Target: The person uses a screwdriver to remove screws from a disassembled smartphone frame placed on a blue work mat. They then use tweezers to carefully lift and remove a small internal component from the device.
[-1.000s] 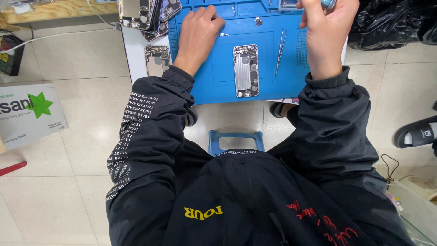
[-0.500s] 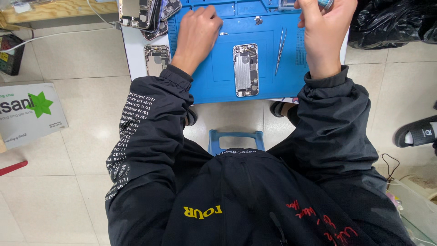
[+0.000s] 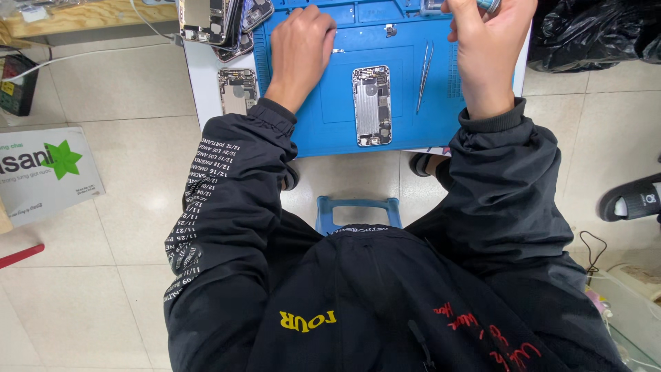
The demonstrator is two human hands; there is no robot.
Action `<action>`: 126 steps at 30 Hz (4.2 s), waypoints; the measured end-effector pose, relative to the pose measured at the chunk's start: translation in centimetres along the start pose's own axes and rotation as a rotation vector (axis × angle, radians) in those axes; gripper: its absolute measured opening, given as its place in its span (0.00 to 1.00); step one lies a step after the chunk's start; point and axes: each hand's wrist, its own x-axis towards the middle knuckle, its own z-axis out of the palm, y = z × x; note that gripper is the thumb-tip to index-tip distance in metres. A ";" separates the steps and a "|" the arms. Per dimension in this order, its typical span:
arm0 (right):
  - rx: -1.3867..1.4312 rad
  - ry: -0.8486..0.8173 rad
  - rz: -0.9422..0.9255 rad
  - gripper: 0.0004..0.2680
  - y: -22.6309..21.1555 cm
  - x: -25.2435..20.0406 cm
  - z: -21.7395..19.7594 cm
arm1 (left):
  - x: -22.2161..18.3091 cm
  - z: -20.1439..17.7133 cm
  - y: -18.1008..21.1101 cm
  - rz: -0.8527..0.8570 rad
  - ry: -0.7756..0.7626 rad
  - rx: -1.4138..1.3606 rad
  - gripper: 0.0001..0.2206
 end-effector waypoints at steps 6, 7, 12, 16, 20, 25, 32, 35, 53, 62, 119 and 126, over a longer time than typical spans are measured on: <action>0.007 0.003 -0.020 0.09 0.2 0.1 0.1 | 0.4 1.2 -1.0 0.072 -0.006 0.071 0.05; 0.005 0.004 -0.019 0.09 0.3 0.0 -0.1 | 0.4 1.3 -1.0 0.072 -0.006 0.069 0.05; 0.011 0.005 0.012 0.11 0.6 0.0 0.0 | 0.4 1.4 -0.8 0.079 -0.014 0.169 0.07; 0.013 0.008 -0.004 0.11 0.5 0.1 0.0 | 0.8 2.5 -0.7 0.069 -0.002 0.268 0.18; -0.006 -0.007 0.017 0.10 0.2 -0.2 0.0 | 0.5 3.5 -0.5 0.078 0.022 0.380 0.19; -0.027 -0.045 0.004 0.08 -0.3 -0.1 -0.1 | 0.6 3.4 0.0 0.120 0.024 0.487 0.21; -0.015 -0.018 0.024 0.10 -0.3 -0.1 0.0 | 0.7 2.7 0.3 0.222 -0.045 0.585 0.15; -0.020 -0.022 0.001 0.09 -0.5 0.0 0.1 | 0.8 2.3 -0.1 0.264 -0.057 0.578 0.13; -0.058 -0.001 0.011 0.10 -1.2 0.1 0.3 | 2.2 -3.3 0.5 0.056 -0.024 0.206 0.04; 0.043 -0.062 -0.043 0.04 -0.8 -0.3 1.3 | 1.2 -10.7 6.0 -0.255 0.006 -0.896 0.10; 0.201 -0.227 -0.085 0.08 -3.6 -3.0 6.0 | -1.7 -7.1 12.7 -0.986 0.089 -1.970 0.16; 0.206 -0.265 -0.121 0.08 -3.6 -3.1 5.6 | -1.7 -7.5 12.7 -1.007 0.053 -1.933 0.15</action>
